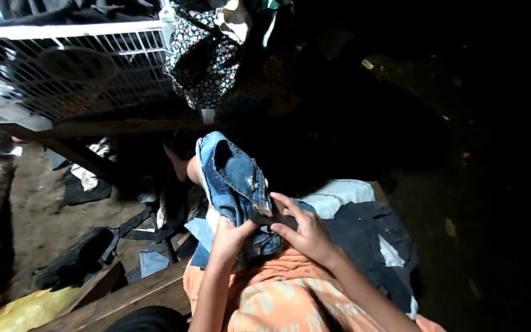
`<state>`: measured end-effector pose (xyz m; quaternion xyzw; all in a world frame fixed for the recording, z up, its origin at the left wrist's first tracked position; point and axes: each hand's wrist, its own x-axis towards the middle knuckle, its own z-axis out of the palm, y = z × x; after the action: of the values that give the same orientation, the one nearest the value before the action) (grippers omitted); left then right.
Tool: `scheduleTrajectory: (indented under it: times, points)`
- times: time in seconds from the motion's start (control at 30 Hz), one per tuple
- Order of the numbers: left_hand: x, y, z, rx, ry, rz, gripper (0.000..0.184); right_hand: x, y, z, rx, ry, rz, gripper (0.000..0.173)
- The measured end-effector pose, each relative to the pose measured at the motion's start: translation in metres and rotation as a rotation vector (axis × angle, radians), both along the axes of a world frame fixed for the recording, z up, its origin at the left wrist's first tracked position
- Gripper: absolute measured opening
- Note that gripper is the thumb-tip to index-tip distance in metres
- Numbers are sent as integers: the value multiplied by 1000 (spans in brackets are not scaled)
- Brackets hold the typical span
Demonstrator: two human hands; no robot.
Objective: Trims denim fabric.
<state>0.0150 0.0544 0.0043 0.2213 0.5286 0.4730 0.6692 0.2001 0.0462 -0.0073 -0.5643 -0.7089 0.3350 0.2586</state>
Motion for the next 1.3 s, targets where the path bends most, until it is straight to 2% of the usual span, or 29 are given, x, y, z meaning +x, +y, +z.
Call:
scheduleTrajectory:
  times: [0.1,0.27,0.43,0.57,0.63,0.73,0.8,0.87,0.93,1.03,1.17,1.3]
  points:
    - [1,-1,-1,13,16,12,47,-5,2,-4,63,40,-62,61]
    - [1,-1,-10,45,121,-61,48,-12,12,-12,37,134,23,50]
    - [6,1,-19,29,185,-56,45,-24,23,-24,173,70,3,43]
    - [9,7,-21,65,221,-42,48,-32,31,-24,144,121,-43,41]
    - [8,9,-21,87,245,-65,51,-32,35,-22,57,253,-52,36]
    - [1,12,-15,44,241,-159,56,-23,49,-2,-345,531,-29,20]
    - [-6,13,-10,-7,240,-229,52,-12,60,6,-559,596,54,15]
    - [-11,14,-7,-20,236,-280,49,-6,65,10,-635,590,125,15]
    - [-13,14,-4,-18,203,-285,49,-7,63,12,-626,596,135,15]
    - [-9,10,-5,29,173,-194,53,-9,55,13,-494,513,120,21]
    - [6,8,-14,65,258,25,44,-5,37,12,-227,109,112,44]
    - [6,9,-14,46,177,18,41,0,29,9,-182,-44,43,57]
